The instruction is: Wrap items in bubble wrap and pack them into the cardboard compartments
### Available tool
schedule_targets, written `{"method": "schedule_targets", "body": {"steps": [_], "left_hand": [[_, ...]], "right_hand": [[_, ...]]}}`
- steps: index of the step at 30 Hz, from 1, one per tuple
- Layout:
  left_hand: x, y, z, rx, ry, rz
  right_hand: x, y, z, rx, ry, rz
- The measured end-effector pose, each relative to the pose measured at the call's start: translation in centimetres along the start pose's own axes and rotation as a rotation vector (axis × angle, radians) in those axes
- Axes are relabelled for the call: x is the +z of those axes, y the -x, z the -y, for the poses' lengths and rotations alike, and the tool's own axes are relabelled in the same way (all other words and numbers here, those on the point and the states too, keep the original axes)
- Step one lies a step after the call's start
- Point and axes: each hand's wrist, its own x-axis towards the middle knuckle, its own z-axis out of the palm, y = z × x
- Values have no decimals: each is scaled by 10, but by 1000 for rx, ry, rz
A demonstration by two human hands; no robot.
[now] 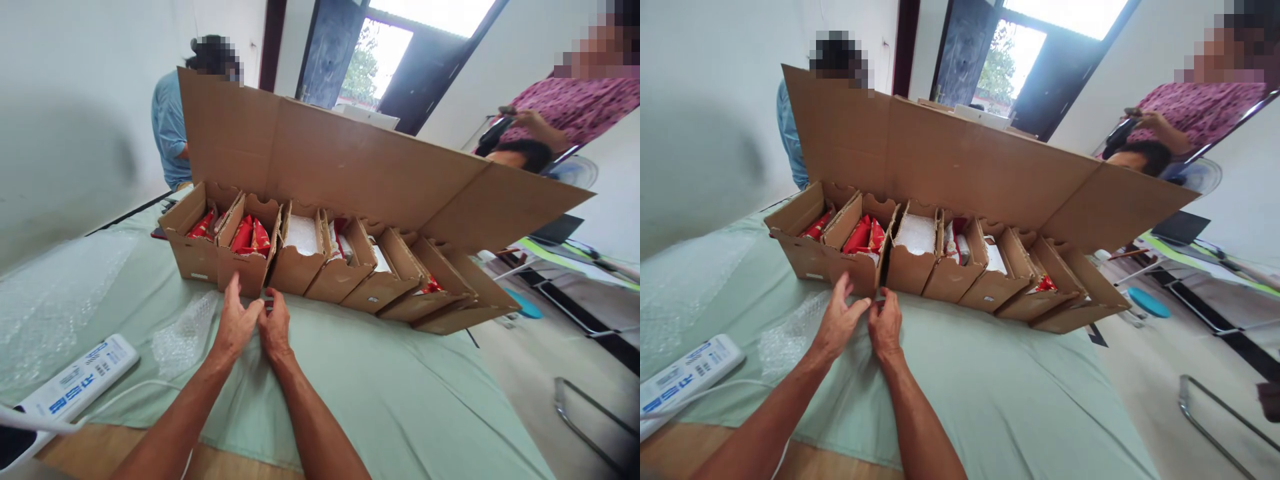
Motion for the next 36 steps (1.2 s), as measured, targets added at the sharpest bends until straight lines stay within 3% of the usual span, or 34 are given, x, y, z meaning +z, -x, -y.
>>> {"method": "schedule_targets", "body": {"steps": [7, 11, 13, 16, 20, 24, 27, 30, 33, 36], "left_hand": [[21, -32, -4, -32, 5, 56], [15, -24, -11, -23, -4, 64], [2, -7, -13, 7, -19, 41], [-25, 27, -14, 47, -43, -59], [-59, 56, -3, 52, -71, -174], [-75, 56, 22, 91, -274, -54], [-81, 51, 40, 69, -554, 13], [-92, 48, 50, 6, -763, -58], [-109, 47, 58, 9, -807, -133], [-122, 47, 67, 60, -714, -224]], "right_hand": [[1, 5, -18, -14, -116, 37], [-8, 5, -8, -32, -125, 57], [-13, 2, 11, -65, -132, 72], [-15, -12, 61, -233, -86, 155], [8, -51, 136, -454, 315, 374], [38, -80, 175, -439, 672, 456], [45, -81, 179, -414, 679, 418], [34, -66, 173, -418, 597, 427], [10, -44, 164, -465, 487, 441], [-17, -24, 152, -514, 371, 447]]}}
